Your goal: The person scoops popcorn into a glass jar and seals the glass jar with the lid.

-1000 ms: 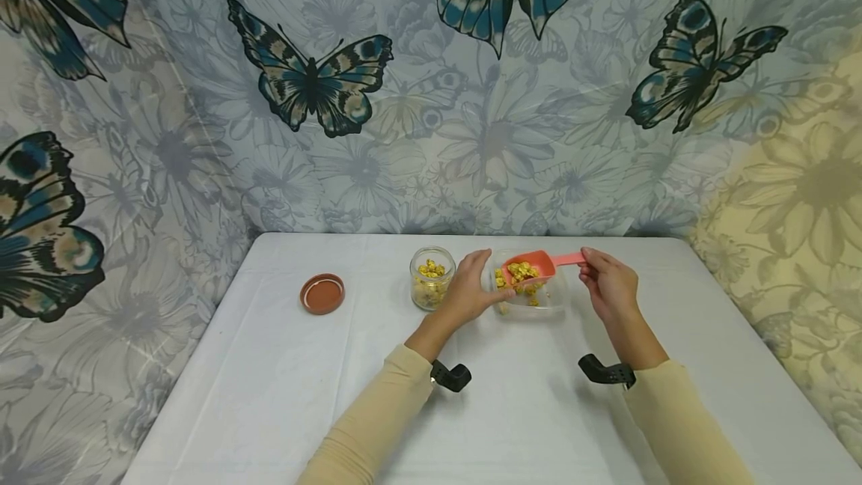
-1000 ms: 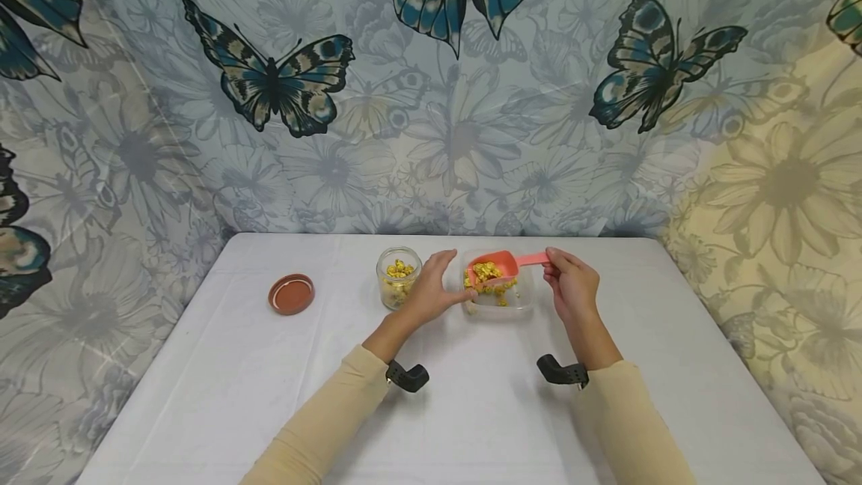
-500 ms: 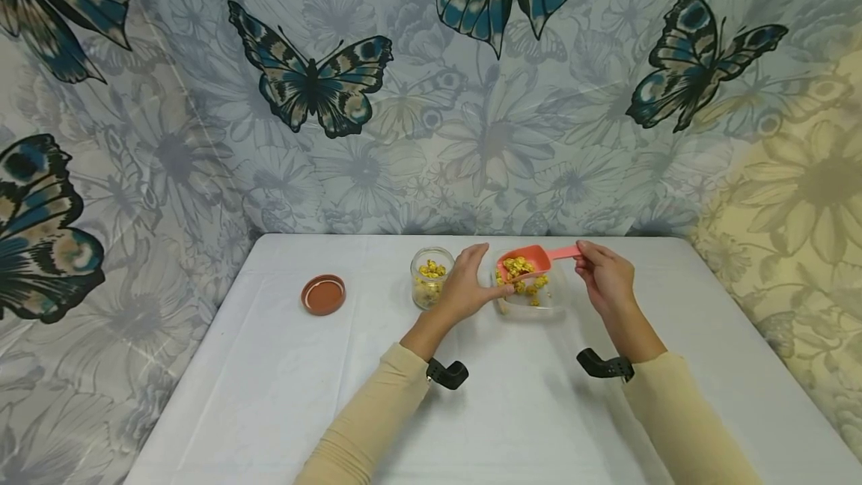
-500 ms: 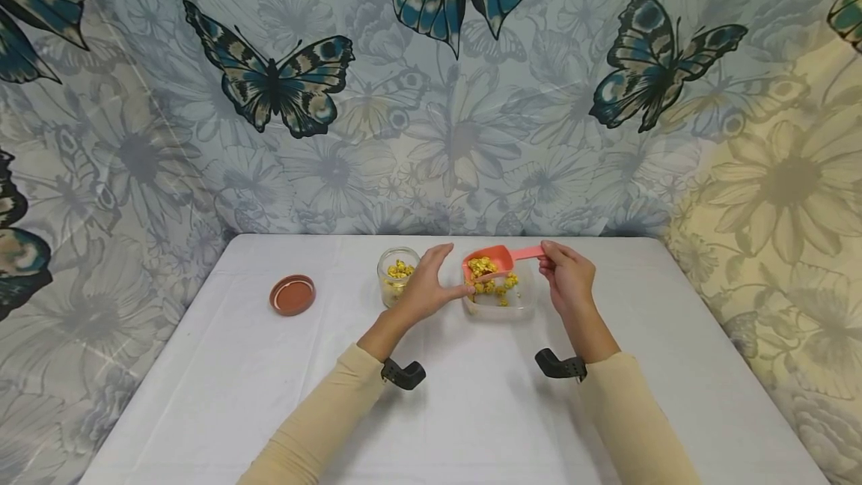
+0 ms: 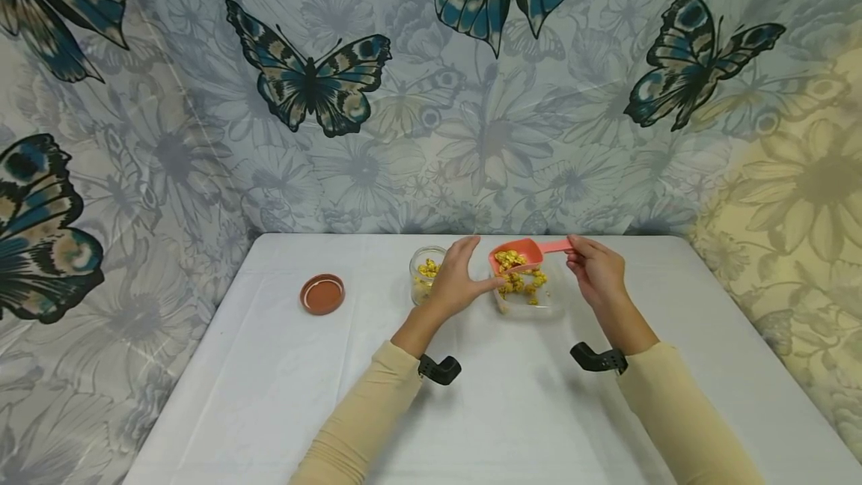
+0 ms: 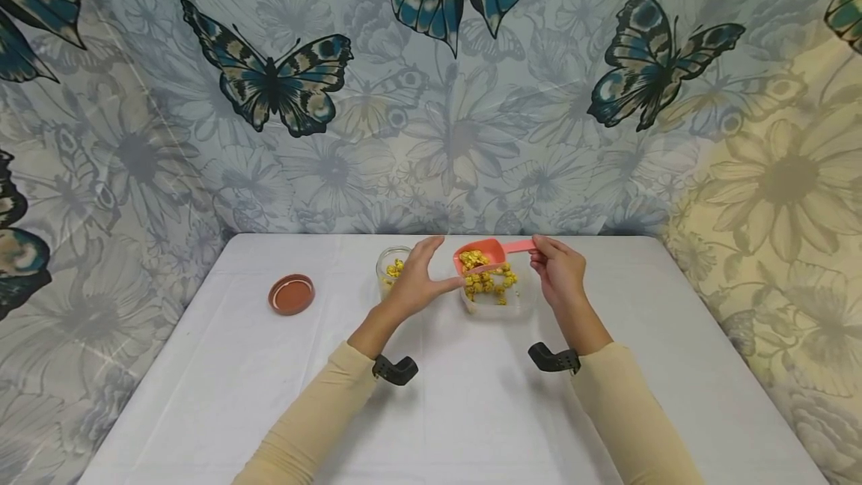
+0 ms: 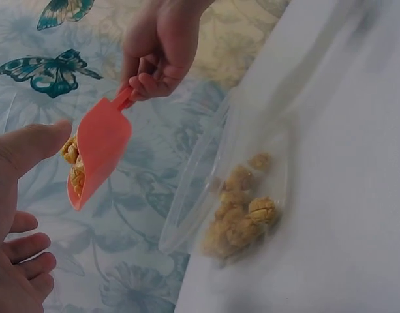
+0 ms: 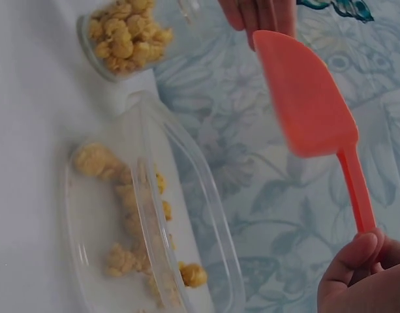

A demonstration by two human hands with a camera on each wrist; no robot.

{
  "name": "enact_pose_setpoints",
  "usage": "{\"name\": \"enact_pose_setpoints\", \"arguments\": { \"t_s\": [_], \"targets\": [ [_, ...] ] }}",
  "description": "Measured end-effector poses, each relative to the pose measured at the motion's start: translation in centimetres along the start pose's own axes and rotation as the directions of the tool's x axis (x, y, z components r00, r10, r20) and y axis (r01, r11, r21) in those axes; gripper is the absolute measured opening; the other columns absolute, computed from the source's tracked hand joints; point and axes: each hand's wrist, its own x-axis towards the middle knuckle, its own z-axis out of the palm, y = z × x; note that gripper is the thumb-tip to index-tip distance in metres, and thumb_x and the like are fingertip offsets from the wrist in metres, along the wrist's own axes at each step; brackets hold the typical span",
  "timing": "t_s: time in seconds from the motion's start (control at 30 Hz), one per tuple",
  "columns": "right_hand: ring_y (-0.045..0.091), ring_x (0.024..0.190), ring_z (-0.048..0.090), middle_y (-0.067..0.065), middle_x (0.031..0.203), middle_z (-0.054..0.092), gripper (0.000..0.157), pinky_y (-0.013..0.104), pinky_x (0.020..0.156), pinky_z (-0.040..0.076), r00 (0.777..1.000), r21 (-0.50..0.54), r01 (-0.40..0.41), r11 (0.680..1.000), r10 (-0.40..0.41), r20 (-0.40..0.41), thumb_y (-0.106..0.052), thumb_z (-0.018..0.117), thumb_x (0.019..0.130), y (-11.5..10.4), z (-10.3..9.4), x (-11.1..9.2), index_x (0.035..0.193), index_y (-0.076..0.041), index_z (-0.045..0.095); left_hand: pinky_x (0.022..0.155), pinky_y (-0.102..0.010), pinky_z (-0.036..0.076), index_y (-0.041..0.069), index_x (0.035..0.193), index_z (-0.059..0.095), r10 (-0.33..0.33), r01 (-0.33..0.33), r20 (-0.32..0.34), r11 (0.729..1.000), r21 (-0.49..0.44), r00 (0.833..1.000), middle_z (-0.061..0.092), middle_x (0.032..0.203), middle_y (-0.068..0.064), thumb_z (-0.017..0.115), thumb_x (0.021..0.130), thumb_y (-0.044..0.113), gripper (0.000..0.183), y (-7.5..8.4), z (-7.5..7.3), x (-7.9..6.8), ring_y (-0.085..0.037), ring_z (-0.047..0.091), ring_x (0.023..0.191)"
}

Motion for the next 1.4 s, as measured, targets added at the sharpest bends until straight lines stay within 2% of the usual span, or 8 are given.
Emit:
{"name": "enact_pose_setpoints", "arguments": {
  "t_s": [0.3, 0.5, 0.83, 1.1, 1.23, 1.4],
  "targets": [
    [0.008, 0.062, 0.059, -0.001, 0.070, 0.065, 0.012, 0.017, 0.058, 0.054, 0.999, -0.017, -0.009, 1.000, 0.009, 0.036, -0.012, 0.063, 0.094, 0.1, 0.9, 0.1, 0.086, -0.013, 0.072, 0.112, -0.050, 0.038, 0.011, 0.151, 0.034, 0.011, -0.011, -0.023, 1.000, -0.003, 1.000, 0.033, 0.155, -0.011, 0.075, 0.084, 0.043, 0.085, -0.3, -0.8, -0.1, -0.030, 0.036, 0.142],
    [0.008, 0.059, 0.058, -0.001, 0.066, 0.066, 0.018, 0.016, 0.056, 0.053, 0.997, 0.012, -0.004, 1.000, 0.003, 0.074, -0.011, 0.061, 0.095, 0.0, 1.6, 0.0, 0.082, -0.013, 0.073, 0.113, -0.050, 0.038, 0.011, 0.151, 0.034, -0.009, 0.009, -0.037, 1.000, -0.007, 0.999, 0.032, 0.156, -0.010, 0.076, 0.083, 0.043, 0.086, -0.6, -1.3, -0.1, -0.030, 0.035, 0.143],
    [0.007, 0.059, 0.058, -0.001, 0.067, 0.065, 0.017, 0.017, 0.055, 0.052, 0.999, -0.002, -0.011, 1.000, 0.011, 0.041, -0.008, 0.062, 0.094, 0.3, 2.8, 0.3, 0.081, -0.011, 0.072, 0.114, -0.050, 0.036, 0.008, 0.150, 0.036, -0.012, 0.012, -0.067, 1.000, -0.004, 0.998, 0.034, 0.155, -0.012, 0.078, 0.081, 0.043, 0.087, -1.0, -1.6, -0.1, -0.031, 0.034, 0.143],
    [0.008, 0.057, 0.059, 0.000, 0.065, 0.066, 0.018, 0.017, 0.054, 0.052, 0.998, 0.014, -0.018, 1.000, 0.017, 0.052, -0.006, 0.060, 0.095, 0.5, 3.8, 0.5, 0.082, -0.011, 0.072, 0.115, -0.052, 0.034, 0.010, 0.150, 0.036, -0.056, 0.059, -0.085, 0.998, 0.026, 0.995, 0.034, 0.155, -0.011, 0.078, 0.080, 0.043, 0.088, -1.7, -2.2, -0.1, -0.031, 0.034, 0.143],
    [0.008, 0.057, 0.059, 0.000, 0.066, 0.065, 0.019, 0.016, 0.054, 0.051, 0.999, 0.015, -0.025, 1.000, 0.025, 0.044, -0.008, 0.059, 0.096, 0.8, 4.2, 0.5, 0.083, -0.011, 0.072, 0.115, -0.055, 0.033, 0.009, 0.150, 0.037, -0.058, 0.061, -0.107, 0.998, 0.023, 0.993, 0.033, 0.155, -0.011, 0.080, 0.079, 0.042, 0.089, -2.2, -2.5, -0.1, -0.032, 0.034, 0.143],
    [0.007, 0.058, 0.058, 0.000, 0.066, 0.064, 0.017, 0.016, 0.054, 0.051, 0.999, 0.007, -0.029, 1.000, 0.029, 0.036, -0.009, 0.058, 0.097, 1.2, 4.9, 0.4, 0.085, -0.012, 0.071, 0.114, -0.052, 0.035, 0.008, 0.150, 0.036, -0.062, 0.066, -0.121, 0.997, 0.030, 0.991, 0.032, 0.156, -0.011, 0.079, 0.079, 0.043, 0.091, -2.7, -2.8, 0.0, -0.032, 0.033, 0.144]
  ]
}}
